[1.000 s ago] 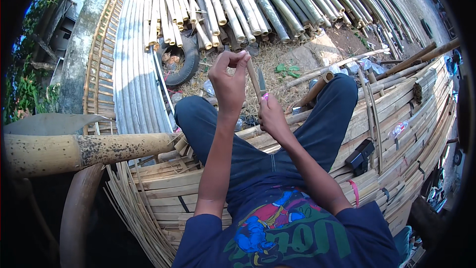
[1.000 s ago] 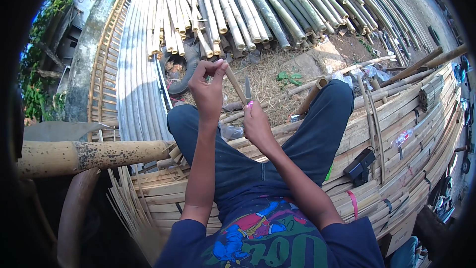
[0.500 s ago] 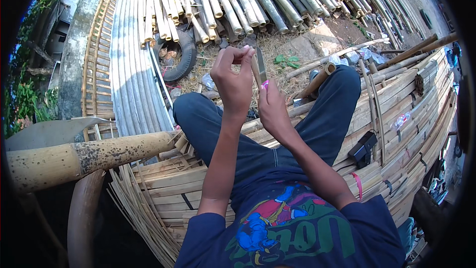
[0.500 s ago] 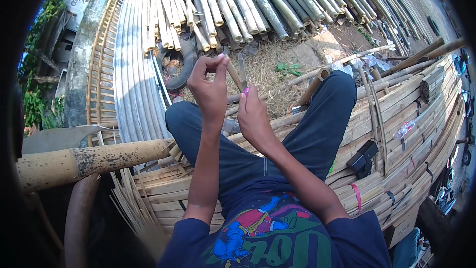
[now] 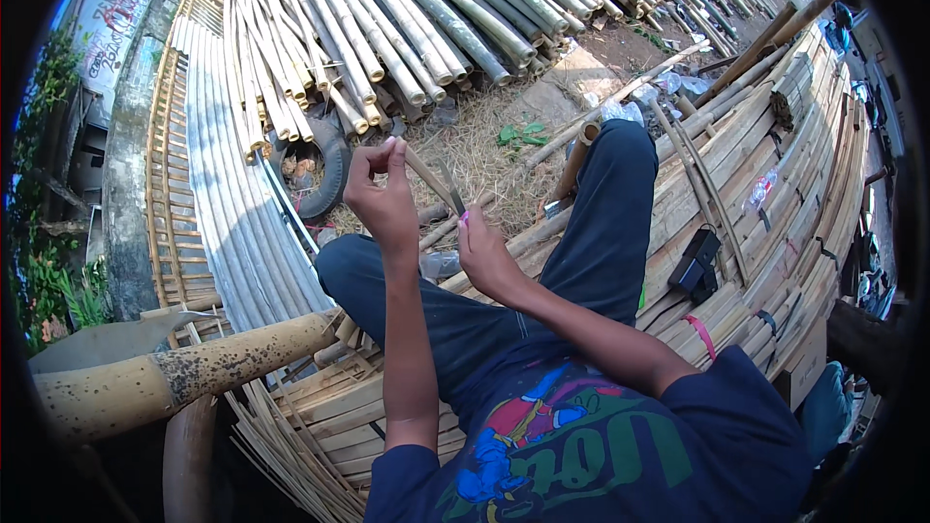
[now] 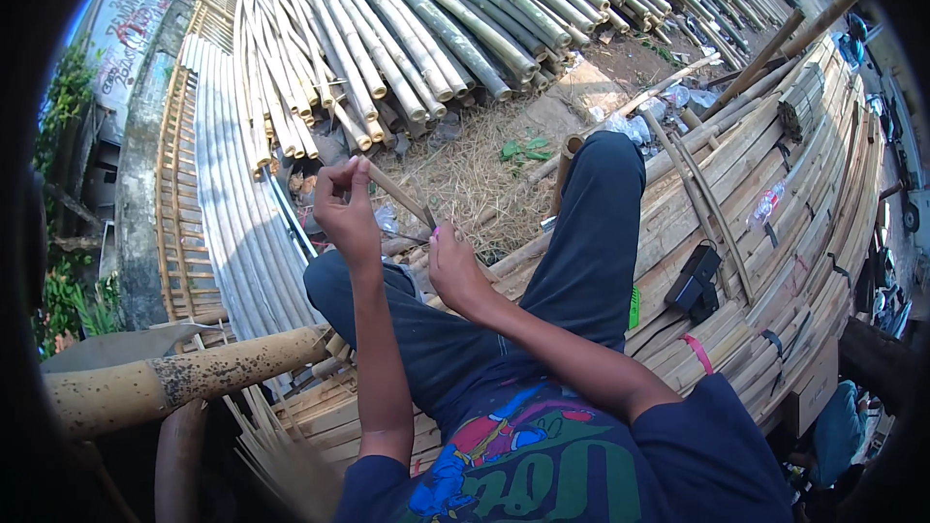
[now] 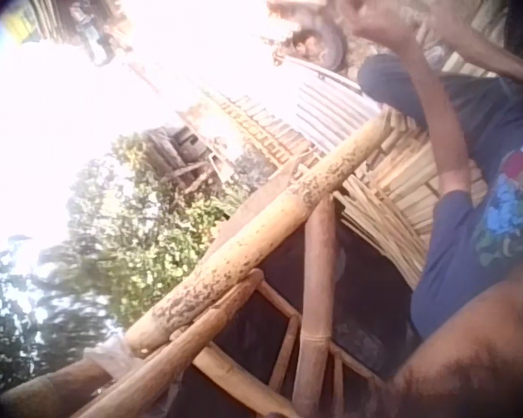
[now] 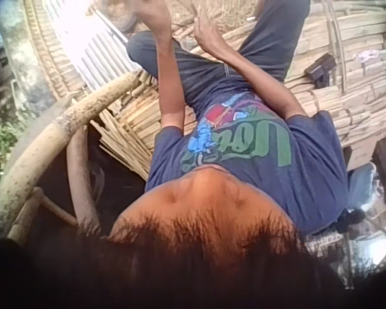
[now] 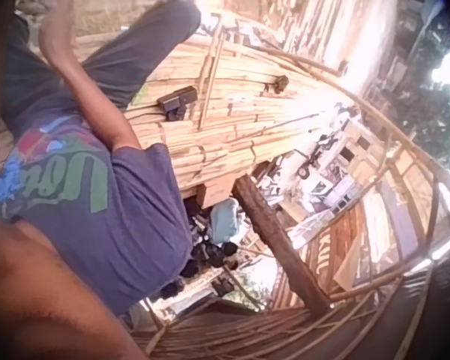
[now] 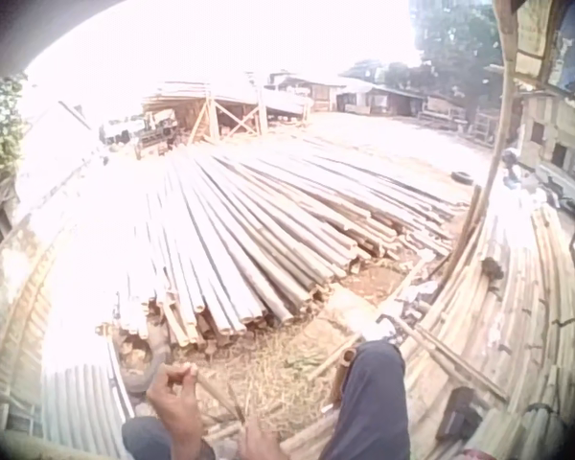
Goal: Smoothing a thin strip of bamboo with a knife while sitting on a bamboo platform.
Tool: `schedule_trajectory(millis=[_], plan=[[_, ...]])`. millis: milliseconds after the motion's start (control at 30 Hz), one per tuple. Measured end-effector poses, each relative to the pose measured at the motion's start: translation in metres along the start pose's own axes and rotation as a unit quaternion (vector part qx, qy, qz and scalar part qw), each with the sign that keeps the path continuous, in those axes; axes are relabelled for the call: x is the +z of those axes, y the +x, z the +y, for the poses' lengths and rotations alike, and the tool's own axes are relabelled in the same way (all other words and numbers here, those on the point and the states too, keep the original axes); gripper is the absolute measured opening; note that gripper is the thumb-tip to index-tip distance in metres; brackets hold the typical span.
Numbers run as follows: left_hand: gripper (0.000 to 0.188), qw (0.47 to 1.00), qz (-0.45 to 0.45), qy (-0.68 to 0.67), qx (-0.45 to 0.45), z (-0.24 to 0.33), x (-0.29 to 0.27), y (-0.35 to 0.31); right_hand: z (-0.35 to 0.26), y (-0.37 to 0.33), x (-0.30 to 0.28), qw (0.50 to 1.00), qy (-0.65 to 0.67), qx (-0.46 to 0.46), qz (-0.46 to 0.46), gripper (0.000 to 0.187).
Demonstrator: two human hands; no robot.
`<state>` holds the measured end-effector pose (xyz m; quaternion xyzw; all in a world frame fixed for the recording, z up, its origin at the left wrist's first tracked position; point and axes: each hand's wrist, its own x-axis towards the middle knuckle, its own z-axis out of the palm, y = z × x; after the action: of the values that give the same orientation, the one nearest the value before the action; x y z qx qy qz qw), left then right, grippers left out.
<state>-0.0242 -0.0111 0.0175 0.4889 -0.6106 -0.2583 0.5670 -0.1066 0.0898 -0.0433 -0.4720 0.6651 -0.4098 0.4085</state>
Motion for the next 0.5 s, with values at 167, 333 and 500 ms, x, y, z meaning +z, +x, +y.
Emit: schedule_trajectory(millis=[167,333,500], plan=[[0.009,0.999,-0.011,0.041,-0.015,-0.004,-0.004,0.005,-0.017,0.016,-0.005,1.000,-0.006,-0.010,-0.012,0.024],[0.013,0.999,0.019,0.015,0.028,-0.002,0.002,-0.001,-0.030,0.016,-0.007,0.999,0.038,-0.036,0.001,0.023],[0.013,0.999,-0.018,-0.004,0.032,0.001,0.006,0.004,0.020,0.004,-0.003,1.000,0.007,0.005,0.014,0.022]])
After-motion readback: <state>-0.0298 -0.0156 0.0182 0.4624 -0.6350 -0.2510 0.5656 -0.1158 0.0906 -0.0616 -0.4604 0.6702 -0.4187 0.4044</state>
